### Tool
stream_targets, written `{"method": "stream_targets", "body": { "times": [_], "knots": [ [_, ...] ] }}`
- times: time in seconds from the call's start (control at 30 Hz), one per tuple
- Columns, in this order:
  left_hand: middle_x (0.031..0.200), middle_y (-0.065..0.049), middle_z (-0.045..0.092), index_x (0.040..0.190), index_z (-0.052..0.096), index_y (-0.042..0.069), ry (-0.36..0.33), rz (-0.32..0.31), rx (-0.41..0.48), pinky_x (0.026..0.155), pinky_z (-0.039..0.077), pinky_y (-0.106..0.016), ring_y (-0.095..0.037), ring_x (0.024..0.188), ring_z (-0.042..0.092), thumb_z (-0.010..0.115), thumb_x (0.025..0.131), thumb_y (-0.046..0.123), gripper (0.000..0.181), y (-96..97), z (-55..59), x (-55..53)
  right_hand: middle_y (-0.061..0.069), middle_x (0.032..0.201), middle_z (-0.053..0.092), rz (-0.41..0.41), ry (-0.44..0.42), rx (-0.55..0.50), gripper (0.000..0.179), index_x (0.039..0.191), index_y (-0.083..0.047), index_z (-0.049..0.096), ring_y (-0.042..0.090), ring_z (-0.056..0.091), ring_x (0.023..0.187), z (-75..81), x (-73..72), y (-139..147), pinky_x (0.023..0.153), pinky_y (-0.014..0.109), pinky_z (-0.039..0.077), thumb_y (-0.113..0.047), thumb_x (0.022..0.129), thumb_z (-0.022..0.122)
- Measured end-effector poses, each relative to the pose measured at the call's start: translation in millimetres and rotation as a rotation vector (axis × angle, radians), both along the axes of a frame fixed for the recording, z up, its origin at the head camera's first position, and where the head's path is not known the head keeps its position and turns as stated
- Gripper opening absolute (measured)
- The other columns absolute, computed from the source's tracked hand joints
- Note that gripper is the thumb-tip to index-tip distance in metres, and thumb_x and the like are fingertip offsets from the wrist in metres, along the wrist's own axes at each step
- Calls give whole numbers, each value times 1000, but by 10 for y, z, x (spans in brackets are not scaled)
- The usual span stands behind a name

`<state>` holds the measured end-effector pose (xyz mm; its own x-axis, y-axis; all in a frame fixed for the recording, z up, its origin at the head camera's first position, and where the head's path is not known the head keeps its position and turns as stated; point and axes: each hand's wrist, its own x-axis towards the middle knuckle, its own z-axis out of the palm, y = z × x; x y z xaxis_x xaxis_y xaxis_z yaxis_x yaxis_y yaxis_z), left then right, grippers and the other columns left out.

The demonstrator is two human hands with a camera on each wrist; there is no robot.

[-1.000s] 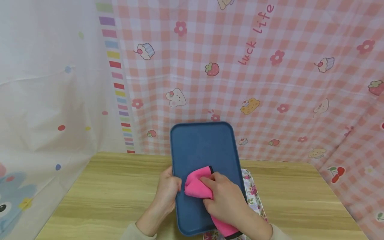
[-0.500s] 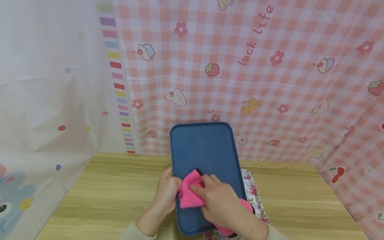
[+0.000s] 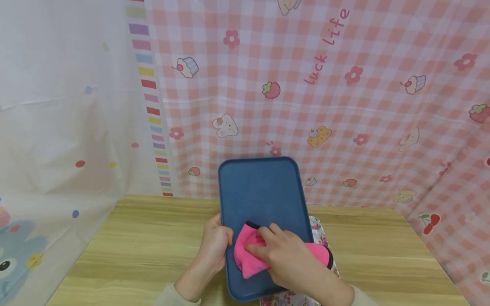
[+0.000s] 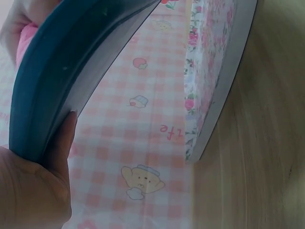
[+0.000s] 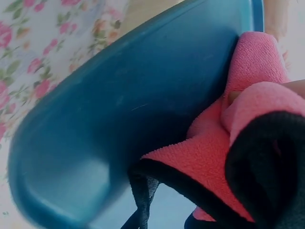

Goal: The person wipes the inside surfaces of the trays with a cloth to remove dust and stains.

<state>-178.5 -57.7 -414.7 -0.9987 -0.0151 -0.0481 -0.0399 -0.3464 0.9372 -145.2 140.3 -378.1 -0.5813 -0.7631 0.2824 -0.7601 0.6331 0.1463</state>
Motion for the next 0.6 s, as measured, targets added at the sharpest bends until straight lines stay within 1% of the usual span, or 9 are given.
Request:
{"method": "stream_targets", "body": {
  "times": [0.13, 0.27, 0.43, 0.5, 0.6],
  "knots": [
    [97, -4, 72, 110, 61, -15, -1, 0, 5, 68, 54, -26, -17, 84, 65, 33, 56, -15, 61, -2, -5, -8, 3, 116, 69, 4, 20, -6, 58, 128, -31, 78, 15, 51, 88, -14, -12, 85, 61, 20, 45, -8, 75, 85],
    [94, -4, 71, 109, 62, -13, -12, 11, 12, 63, 53, -27, -17, 79, 65, 33, 55, -14, 61, -3, 1, -12, 3, 115, 68, -5, 37, -29, 58, 125, -30, 78, 15, 52, 87, -22, -24, 182, 61, 20, 46, -3, 73, 82],
    [87, -4, 69, 102, 61, -9, -37, 18, 38, 59, 53, -30, -19, 72, 65, 34, 53, -13, 56, -3, 21, -11, 5, 116, 69, -33, 26, -35, 59, 124, -27, 78, 16, 51, 87, -15, -45, 314, 63, 22, 48, 0, 71, 79],
    [85, -3, 68, 99, 61, -7, -44, 17, 47, 58, 53, -31, -19, 70, 66, 34, 53, -13, 54, -4, 27, -9, 5, 117, 69, -51, 20, -29, 59, 125, -26, 78, 16, 51, 88, -15, -55, 366, 61, 22, 47, 0, 72, 79],
    [84, -3, 68, 97, 61, -5, -51, 21, 52, 57, 52, -30, -18, 68, 65, 34, 52, -14, 53, -6, 30, -11, 6, 119, 70, -82, -5, -35, 60, 127, -25, 78, 17, 52, 90, -21, -64, 438, 57, 21, 44, 1, 72, 78]
  ]
}}
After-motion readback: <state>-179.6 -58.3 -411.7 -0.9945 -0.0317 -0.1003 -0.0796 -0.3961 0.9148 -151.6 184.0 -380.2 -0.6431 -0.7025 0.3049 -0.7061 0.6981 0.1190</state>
